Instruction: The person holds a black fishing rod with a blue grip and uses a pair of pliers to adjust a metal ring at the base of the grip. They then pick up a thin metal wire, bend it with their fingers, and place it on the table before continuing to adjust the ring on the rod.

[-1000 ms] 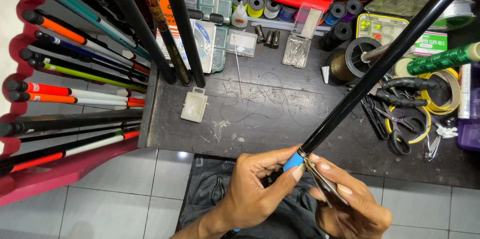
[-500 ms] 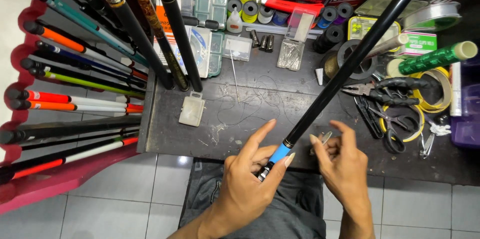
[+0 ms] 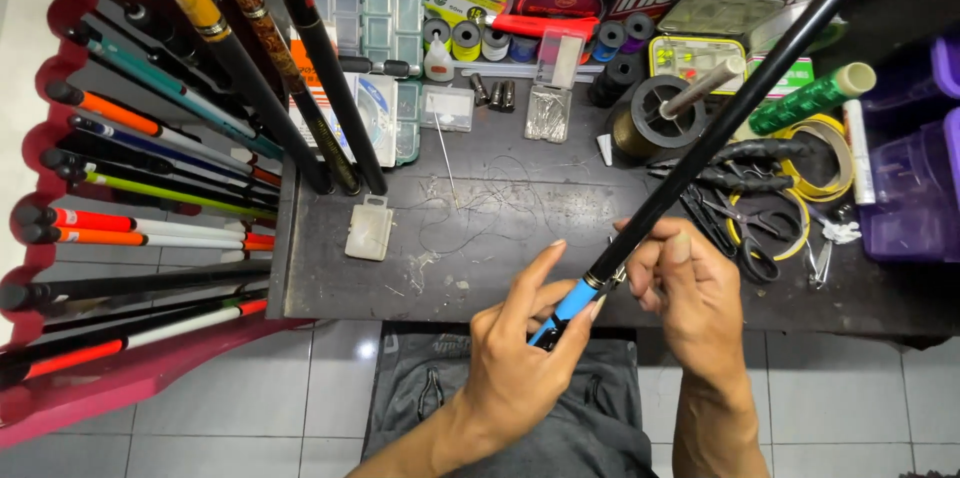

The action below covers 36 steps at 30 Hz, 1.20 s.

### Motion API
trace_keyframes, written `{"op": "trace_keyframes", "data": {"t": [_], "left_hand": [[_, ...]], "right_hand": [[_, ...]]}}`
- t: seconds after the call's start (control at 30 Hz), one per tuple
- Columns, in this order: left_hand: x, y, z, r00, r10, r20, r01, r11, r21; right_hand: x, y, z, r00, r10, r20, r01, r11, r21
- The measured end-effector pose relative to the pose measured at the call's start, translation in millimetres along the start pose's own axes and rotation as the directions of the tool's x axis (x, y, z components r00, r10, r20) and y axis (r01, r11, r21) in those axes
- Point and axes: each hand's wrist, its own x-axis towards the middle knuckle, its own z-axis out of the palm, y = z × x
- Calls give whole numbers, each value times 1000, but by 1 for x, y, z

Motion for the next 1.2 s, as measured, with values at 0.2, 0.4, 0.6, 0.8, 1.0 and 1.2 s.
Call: {"op": "trace_keyframes", "data": {"t": [0.2,0.4,0.6,0.8,1.0,1.2], "left_hand": [[6,6,-3,953,-238,188,270,948,-170],[5,-10,-14,682,-380,625,639,726,-255],[4,-7,-14,605,-318,730,726,597,-341],[-2,-11,-12,659,-257,707,685,594,-422],[2,-6,-12,726,-201,658,592,669,-449],[0,-2,-7,820,-195,538,457,789,-411]], "right_hand": [[9,-9,2,997,65,-33,-60,988,144],[14,-11,-8,997,1,-78,17,974,225],[7,-26,-15,989,-52,-137,79,977,200],[-26,6,-13,999,-46,25,34,931,365],[-37,9,0,994,11,105,-57,894,444],[-32,10,2,995,-8,103,-42,881,472]]}}
